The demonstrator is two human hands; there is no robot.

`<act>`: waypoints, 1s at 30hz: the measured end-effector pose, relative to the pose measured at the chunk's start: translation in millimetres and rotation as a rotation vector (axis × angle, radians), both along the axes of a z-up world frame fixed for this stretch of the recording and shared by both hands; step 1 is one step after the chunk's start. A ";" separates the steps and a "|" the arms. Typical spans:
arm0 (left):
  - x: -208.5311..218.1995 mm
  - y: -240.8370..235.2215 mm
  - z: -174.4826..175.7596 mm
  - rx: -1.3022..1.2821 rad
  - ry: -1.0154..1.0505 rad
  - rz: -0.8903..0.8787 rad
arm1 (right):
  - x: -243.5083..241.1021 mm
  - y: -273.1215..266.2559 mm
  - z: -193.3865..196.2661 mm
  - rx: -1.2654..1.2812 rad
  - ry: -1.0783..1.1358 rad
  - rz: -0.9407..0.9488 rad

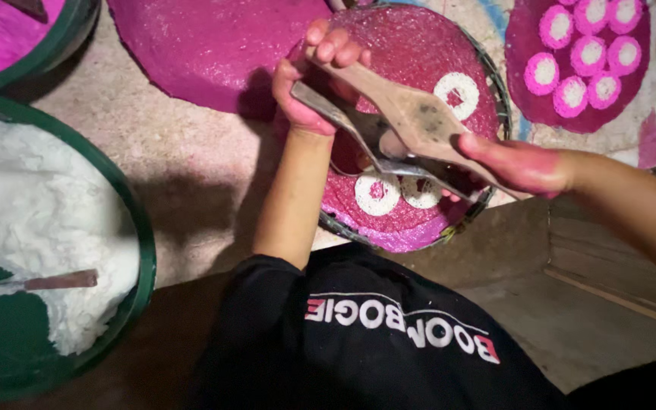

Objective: The person uses a wooden mold to scoop white and pink dough, then presses the mold onto a pink dough base to form ring-shaped decorations. They repeat this process to create multiple decorations on the base.

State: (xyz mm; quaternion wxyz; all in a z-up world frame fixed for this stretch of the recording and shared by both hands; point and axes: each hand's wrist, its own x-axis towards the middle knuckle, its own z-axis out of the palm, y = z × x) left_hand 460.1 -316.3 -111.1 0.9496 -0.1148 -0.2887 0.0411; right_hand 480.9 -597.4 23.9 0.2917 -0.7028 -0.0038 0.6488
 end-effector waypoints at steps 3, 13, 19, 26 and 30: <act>0.8 -2.9 -18.0 -0.061 0.091 -0.042 | -4.9 10.6 -3.8 -0.068 -0.106 0.043; 0.5 41.7 -30.2 0.027 -0.045 0.080 | -28.1 58.6 -6.9 -0.010 -0.241 0.078; 3.3 11.3 -49.4 -0.021 -0.053 0.031 | -29.2 49.8 1.1 -0.088 -0.208 0.036; 31.0 -1.5 -41.8 -0.014 -0.051 0.011 | -26.3 41.6 8.7 -0.024 -0.521 0.082; 35.9 18.6 -32.2 0.069 -0.058 0.041 | -25.7 53.5 0.9 -0.046 -0.610 0.163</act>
